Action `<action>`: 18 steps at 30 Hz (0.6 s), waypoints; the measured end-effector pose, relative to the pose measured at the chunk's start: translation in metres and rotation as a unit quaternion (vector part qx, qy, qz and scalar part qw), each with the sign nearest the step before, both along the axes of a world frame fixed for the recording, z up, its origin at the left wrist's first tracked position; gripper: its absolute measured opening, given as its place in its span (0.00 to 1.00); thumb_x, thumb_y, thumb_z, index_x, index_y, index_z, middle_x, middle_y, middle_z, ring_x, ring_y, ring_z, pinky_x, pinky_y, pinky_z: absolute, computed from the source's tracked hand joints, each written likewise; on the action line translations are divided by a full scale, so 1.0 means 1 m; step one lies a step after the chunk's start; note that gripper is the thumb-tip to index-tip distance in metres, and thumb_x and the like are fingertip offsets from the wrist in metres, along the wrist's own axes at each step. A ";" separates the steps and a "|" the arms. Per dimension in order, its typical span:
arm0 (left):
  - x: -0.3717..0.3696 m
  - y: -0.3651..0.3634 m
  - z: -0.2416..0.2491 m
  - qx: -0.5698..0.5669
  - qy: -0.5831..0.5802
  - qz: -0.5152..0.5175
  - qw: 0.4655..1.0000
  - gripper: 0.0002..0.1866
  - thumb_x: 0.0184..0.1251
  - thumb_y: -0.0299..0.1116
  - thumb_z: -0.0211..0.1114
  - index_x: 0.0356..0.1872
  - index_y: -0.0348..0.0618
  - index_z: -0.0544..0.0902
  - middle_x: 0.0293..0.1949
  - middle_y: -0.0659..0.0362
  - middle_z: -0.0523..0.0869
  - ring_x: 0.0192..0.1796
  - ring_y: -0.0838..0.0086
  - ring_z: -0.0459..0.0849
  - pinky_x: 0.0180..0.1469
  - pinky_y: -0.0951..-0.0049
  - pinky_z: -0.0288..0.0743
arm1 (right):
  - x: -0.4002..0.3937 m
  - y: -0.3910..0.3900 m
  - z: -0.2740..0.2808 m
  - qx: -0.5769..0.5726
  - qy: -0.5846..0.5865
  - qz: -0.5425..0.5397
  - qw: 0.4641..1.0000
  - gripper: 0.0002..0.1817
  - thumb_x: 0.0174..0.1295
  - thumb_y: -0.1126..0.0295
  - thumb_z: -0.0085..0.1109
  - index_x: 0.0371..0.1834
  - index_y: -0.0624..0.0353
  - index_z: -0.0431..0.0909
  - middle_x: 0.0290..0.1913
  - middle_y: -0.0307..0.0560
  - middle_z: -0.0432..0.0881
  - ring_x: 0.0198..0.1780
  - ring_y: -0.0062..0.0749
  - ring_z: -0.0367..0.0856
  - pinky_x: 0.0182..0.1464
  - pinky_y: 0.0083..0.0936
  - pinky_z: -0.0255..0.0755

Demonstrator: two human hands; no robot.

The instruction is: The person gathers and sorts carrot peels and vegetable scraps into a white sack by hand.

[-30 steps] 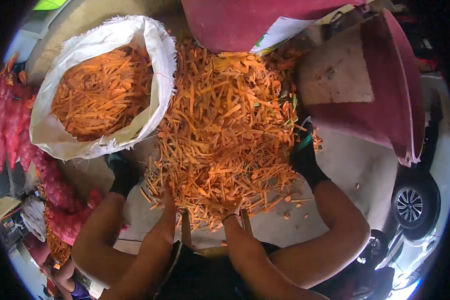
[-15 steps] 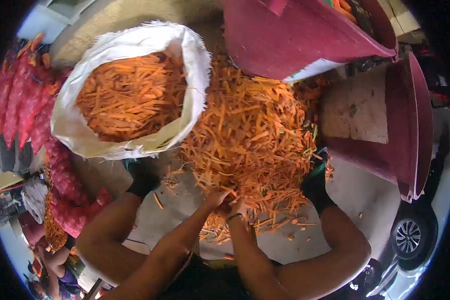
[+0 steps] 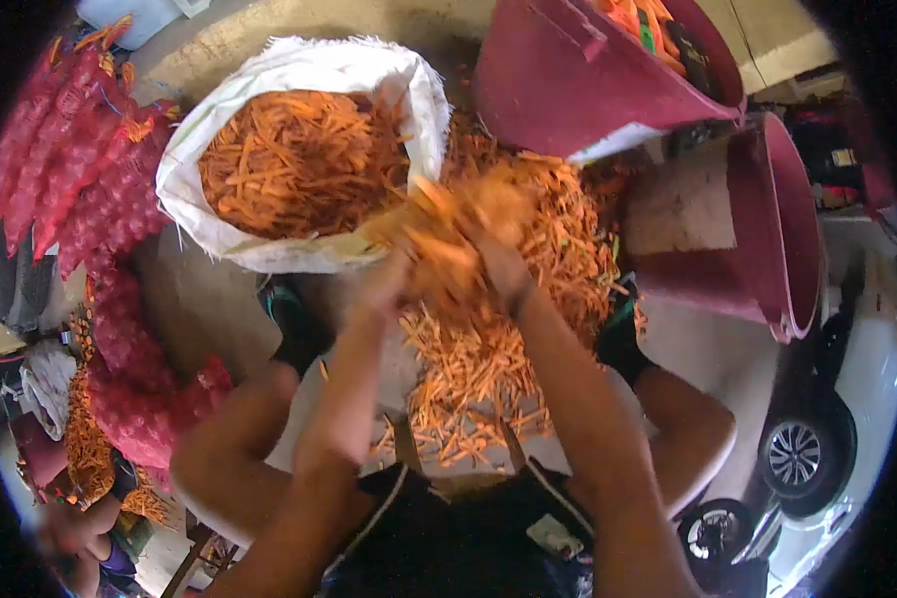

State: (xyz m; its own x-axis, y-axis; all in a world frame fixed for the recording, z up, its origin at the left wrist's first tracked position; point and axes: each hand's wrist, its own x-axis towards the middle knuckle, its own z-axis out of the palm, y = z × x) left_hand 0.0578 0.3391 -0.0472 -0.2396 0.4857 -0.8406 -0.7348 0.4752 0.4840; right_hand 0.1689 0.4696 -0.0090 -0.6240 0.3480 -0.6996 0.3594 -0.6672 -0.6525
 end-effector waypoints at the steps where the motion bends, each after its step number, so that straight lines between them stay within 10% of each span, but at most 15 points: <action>1: -0.027 -0.012 -0.023 0.100 -0.018 0.045 0.994 0.39 0.67 0.72 0.51 0.68 0.54 0.70 0.59 0.58 0.78 0.49 0.70 0.82 0.39 0.69 0.80 | -0.035 0.005 0.010 0.055 0.002 0.060 0.997 0.37 0.68 0.44 0.57 0.75 0.50 0.62 0.65 0.49 0.74 0.67 0.33 0.70 0.65 0.40 0.71; 6: -0.106 -0.040 0.049 0.366 0.155 0.321 0.860 0.25 0.76 0.51 0.54 0.66 0.48 0.70 0.58 0.60 0.79 0.57 0.66 0.80 0.56 0.63 0.77 | -0.138 -0.006 0.036 0.161 0.198 0.013 0.967 0.33 0.67 0.53 0.62 0.69 0.58 0.66 0.60 0.47 0.77 0.58 0.32 0.75 0.62 0.34 0.71; 10: -0.042 -0.035 0.010 0.143 0.443 0.402 0.788 0.25 0.77 0.45 0.57 0.64 0.36 0.72 0.57 0.55 0.79 0.58 0.71 0.79 0.57 0.68 0.75 | -0.070 -0.022 -0.046 0.198 0.119 -0.020 0.973 0.30 0.67 0.56 0.62 0.66 0.64 0.71 0.52 0.45 0.79 0.51 0.24 0.78 0.56 0.23 0.71; 13: 0.080 -0.041 -0.073 0.053 0.314 0.326 0.890 0.26 0.77 0.48 0.55 0.62 0.34 0.74 0.57 0.52 0.78 0.58 0.68 0.77 0.58 0.66 0.70 | 0.058 -0.070 -0.108 0.063 -0.063 -0.068 0.994 0.31 0.70 0.47 0.54 0.68 0.56 0.72 0.61 0.43 0.76 0.53 0.30 0.78 0.56 0.30 0.72; 15: 0.165 -0.050 -0.133 -0.039 0.147 0.358 0.921 0.27 0.77 0.50 0.54 0.61 0.34 0.75 0.58 0.50 0.77 0.58 0.64 0.75 0.60 0.63 0.68 | 0.174 -0.110 -0.241 -0.153 -0.163 -0.261 0.939 0.33 0.69 0.46 0.58 0.72 0.52 0.67 0.61 0.53 0.75 0.60 0.42 0.75 0.48 0.36 0.79; 18: 0.248 -0.081 -0.189 -0.156 -0.002 0.283 0.947 0.27 0.74 0.49 0.57 0.61 0.36 0.76 0.58 0.49 0.78 0.58 0.61 0.76 0.61 0.61 0.68 | 0.258 -0.139 -0.281 -0.187 -0.255 -0.354 0.880 0.33 0.69 0.47 0.57 0.71 0.52 0.67 0.61 0.52 0.75 0.60 0.42 0.74 0.48 0.36 0.78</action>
State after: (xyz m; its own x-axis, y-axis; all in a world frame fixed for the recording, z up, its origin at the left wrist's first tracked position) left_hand 0.3056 0.2578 -0.2366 -0.3839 0.0095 -0.9233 -0.9157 0.1246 0.3820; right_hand 0.4267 0.3310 -0.2898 0.0851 0.2092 -0.9742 -0.0501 -0.9756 -0.2138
